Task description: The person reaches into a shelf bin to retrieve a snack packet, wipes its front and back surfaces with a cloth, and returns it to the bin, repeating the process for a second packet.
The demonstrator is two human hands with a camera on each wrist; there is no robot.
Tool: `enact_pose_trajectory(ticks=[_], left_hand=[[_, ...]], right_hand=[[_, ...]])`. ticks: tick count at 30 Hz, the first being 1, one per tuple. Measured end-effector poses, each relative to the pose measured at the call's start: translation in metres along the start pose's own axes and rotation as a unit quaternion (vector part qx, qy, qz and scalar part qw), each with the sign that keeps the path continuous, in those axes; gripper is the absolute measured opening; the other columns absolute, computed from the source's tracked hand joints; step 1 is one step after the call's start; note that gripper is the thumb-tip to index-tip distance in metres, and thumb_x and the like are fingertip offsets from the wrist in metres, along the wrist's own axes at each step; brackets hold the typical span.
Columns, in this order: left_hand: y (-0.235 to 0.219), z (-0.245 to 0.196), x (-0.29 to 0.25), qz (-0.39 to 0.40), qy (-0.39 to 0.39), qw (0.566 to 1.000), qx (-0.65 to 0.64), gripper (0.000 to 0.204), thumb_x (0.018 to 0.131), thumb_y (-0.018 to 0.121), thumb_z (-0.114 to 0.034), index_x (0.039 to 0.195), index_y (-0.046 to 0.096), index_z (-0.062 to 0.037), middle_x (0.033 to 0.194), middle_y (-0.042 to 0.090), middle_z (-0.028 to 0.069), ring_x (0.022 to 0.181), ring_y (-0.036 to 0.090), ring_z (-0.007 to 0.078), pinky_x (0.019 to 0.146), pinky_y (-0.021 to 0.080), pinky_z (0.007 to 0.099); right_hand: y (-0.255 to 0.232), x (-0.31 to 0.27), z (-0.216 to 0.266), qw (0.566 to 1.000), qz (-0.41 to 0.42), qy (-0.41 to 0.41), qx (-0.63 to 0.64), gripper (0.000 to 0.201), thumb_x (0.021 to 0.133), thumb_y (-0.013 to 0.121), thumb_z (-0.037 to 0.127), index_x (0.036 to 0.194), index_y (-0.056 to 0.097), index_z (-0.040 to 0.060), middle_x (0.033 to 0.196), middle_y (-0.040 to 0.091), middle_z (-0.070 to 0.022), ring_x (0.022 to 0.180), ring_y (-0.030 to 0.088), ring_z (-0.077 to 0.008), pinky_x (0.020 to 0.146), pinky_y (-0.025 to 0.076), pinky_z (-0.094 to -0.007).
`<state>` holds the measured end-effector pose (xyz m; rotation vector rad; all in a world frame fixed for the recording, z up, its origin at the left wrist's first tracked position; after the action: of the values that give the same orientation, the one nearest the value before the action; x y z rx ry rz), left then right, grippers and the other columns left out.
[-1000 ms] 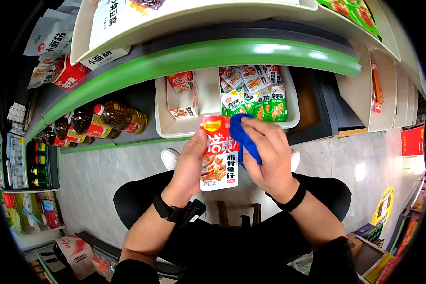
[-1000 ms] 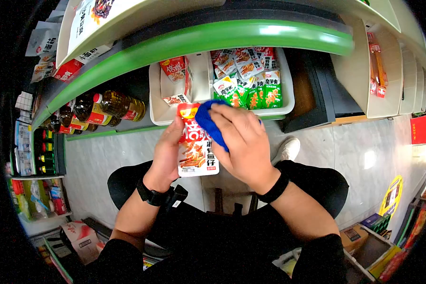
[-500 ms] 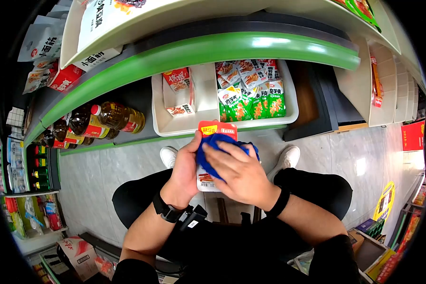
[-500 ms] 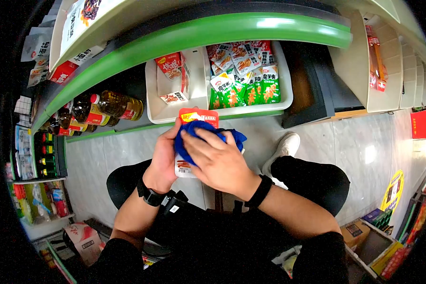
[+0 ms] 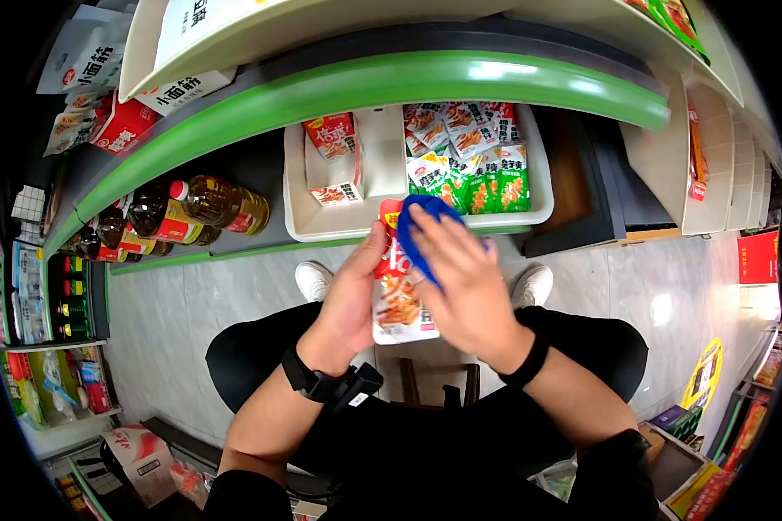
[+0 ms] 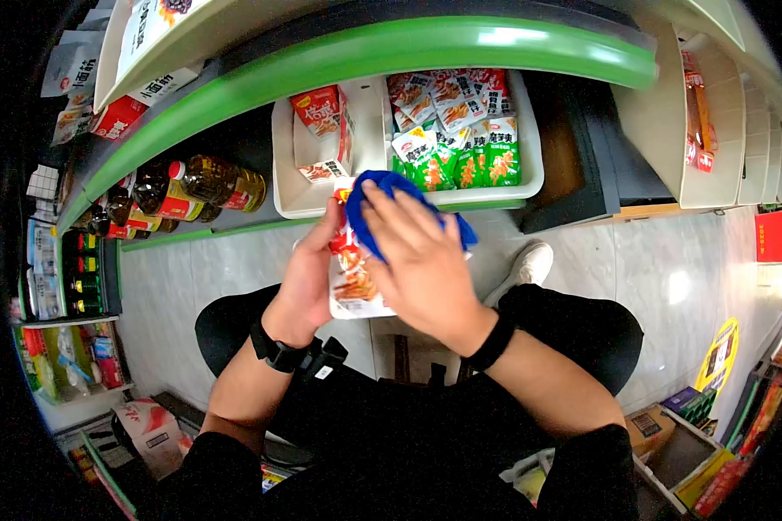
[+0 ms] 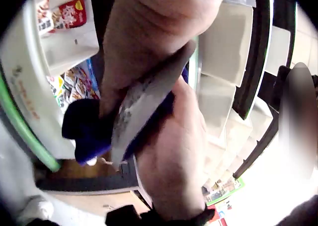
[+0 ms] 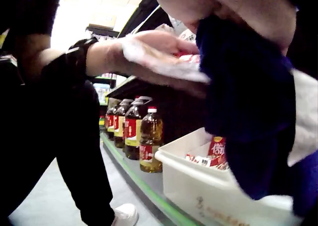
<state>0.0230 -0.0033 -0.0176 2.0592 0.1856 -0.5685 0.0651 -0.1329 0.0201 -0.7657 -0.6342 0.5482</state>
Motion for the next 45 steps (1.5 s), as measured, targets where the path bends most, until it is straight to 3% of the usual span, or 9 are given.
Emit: enact_pose_trajectory(ticks=[7,12,24,28,32,35,41,43,45], left_hand=[[0.001,-0.002,-0.007,-0.009,-0.019,1.0,-0.014,0.061,0.108,0.033,-0.052,0.141,0.051,-0.0043,0.139,0.059,0.0147,0.126,0.06,0.0279,0.108,0.048,0.0428],[0.002,-0.009,-0.007,-0.005,0.015,1.0,-0.01,0.051,0.11,0.039,-0.038,0.151,0.041,-0.0086,0.142,0.057,0.0149,0.124,0.06,0.027,0.108,0.049,0.0424],[-0.003,-0.035,-0.008,-0.069,0.079,0.99,0.098,0.05,0.109,0.041,-0.038,0.149,0.042,-0.0072,0.136,0.062,0.0151,0.119,0.065,0.0251,0.101,0.055,0.0417],[0.007,-0.033,-0.009,-0.036,0.101,0.988,0.11,0.049,0.11,0.04,-0.037,0.149,0.042,-0.0074,0.137,0.061,0.012,0.121,0.064,0.0237,0.102,0.054,0.0415],[0.017,-0.018,-0.01,-0.021,0.082,0.991,0.1,0.049,0.11,0.039,-0.037,0.151,0.04,-0.009,0.144,0.056,0.0115,0.128,0.058,0.0226,0.108,0.049,0.04],[0.005,-0.019,-0.007,-0.036,0.096,0.99,0.097,0.05,0.11,0.039,-0.039,0.152,0.04,-0.0111,0.144,0.055,0.0117,0.13,0.057,0.0234,0.11,0.047,0.0401],[-0.008,-0.033,-0.007,-0.098,0.098,0.988,0.069,0.046,0.112,0.035,-0.035,0.151,0.041,-0.0125,0.138,0.06,0.0124,0.116,0.066,0.0234,0.098,0.057,0.0413],[-0.006,-0.036,-0.006,-0.062,0.14,0.985,0.074,0.046,0.111,0.037,-0.034,0.15,0.041,-0.0113,0.134,0.063,0.0127,0.113,0.068,0.0228,0.096,0.058,0.0394],[-0.007,-0.039,-0.004,-0.065,0.15,0.981,0.101,0.047,0.111,0.038,-0.035,0.15,0.041,-0.0105,0.133,0.064,0.0127,0.111,0.068,0.0222,0.095,0.058,0.0385]], right_hand=[[0.019,-0.017,0.02,0.995,0.031,-0.092,0.02,0.046,0.079,0.073,0.025,0.12,0.068,0.004,0.147,0.055,-0.0063,0.134,0.05,-0.0231,0.096,0.036,-0.0474],[0.022,-0.025,0.022,0.987,0.022,-0.14,0.075,0.04,0.075,0.073,0.024,0.111,0.071,0.006,0.134,0.064,-0.0039,0.127,0.055,-0.0208,0.095,0.039,-0.0459],[-0.008,-0.02,0.013,0.974,0.008,-0.2,0.106,0.028,0.071,0.073,0.029,0.091,0.07,0.0092,0.105,0.07,-0.0014,0.099,0.065,-0.0191,0.088,0.043,-0.0402],[-0.035,0.001,-0.006,0.983,-0.13,-0.1,0.078,0.03,0.076,0.071,0.017,0.103,0.069,0.0032,0.122,0.069,-0.0095,0.108,0.065,-0.0289,0.089,0.045,-0.0411],[-0.006,0.001,-0.007,0.998,-0.01,-0.061,-0.031,0.051,0.085,0.068,0.026,0.13,0.061,0.0027,0.155,0.047,-0.007,0.136,0.047,-0.0286,0.097,0.039,-0.0488],[0.011,-0.01,-0.001,0.998,0.025,-0.062,-0.014,0.052,0.083,0.069,0.026,0.13,0.062,0.0036,0.155,0.047,-0.0067,0.136,0.047,-0.0276,0.098,0.039,-0.0486],[0.019,-0.029,0.014,0.988,0.044,-0.129,0.067,0.045,0.077,0.073,0.027,0.116,0.07,0.0065,0.138,0.062,-0.0003,0.125,0.055,-0.0212,0.086,0.05,-0.0425],[0.015,-0.028,0.018,0.977,-0.002,-0.149,0.153,0.027,0.073,0.07,0.014,0.098,0.072,0.0026,0.119,0.071,-0.0074,0.1,0.067,-0.0267,0.079,0.055,-0.0386],[0.012,-0.028,0.015,0.973,0.01,-0.145,0.179,0.026,0.073,0.071,0.019,0.094,0.071,0.0036,0.113,0.071,-0.0072,0.096,0.067,-0.0266,0.078,0.056,-0.0394]])
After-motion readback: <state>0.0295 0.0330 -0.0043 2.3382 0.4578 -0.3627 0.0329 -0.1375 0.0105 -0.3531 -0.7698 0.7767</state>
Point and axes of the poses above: each hand's wrist, its own x-axis towards the middle knuckle, its own y-axis out of the palm, z = x × y, the point moved 4 cm from there along x, towards the middle knuckle
